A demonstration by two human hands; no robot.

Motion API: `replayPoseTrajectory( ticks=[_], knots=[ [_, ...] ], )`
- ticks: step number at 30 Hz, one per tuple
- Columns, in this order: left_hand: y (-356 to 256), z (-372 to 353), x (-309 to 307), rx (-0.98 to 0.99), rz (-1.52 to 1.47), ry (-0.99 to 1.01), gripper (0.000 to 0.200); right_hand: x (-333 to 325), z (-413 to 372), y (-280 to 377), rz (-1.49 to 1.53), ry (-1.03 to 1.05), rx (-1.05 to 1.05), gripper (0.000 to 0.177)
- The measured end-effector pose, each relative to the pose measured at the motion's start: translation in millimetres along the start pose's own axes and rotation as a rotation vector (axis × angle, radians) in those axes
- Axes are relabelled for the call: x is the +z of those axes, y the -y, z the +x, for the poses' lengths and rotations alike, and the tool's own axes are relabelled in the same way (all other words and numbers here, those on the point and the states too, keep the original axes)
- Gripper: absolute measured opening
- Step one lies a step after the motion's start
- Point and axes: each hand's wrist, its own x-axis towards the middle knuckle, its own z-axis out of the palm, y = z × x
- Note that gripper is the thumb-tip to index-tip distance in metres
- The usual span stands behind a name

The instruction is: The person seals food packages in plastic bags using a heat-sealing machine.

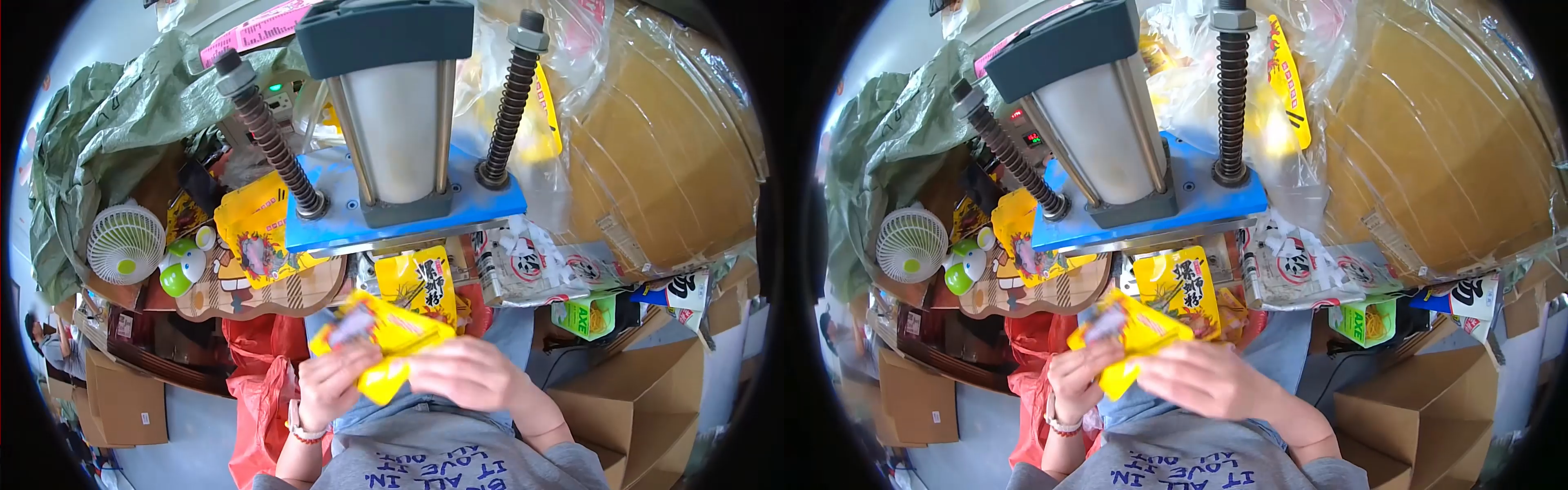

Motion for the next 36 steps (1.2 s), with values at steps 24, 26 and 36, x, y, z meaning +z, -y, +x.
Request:
replayPoseTrajectory(
  ticks=[24, 26, 36],
  knots=[
    [176, 11, 41, -0.571, 0.503, -0.082, 0.067, -23, -95, -116, -0.240, -0.350, 1.175, 0.031],
    [178, -10, 30, -0.390, 0.700, 0.132, 0.068, -19, -95, -100, -0.233, -0.407, 0.986, 0.027],
    [60, -24, 11, -0.375, 0.066, -0.265, 0.032, -7, -11, -3, -0.217, -0.259, 0.341, 0.035]
  ],
)
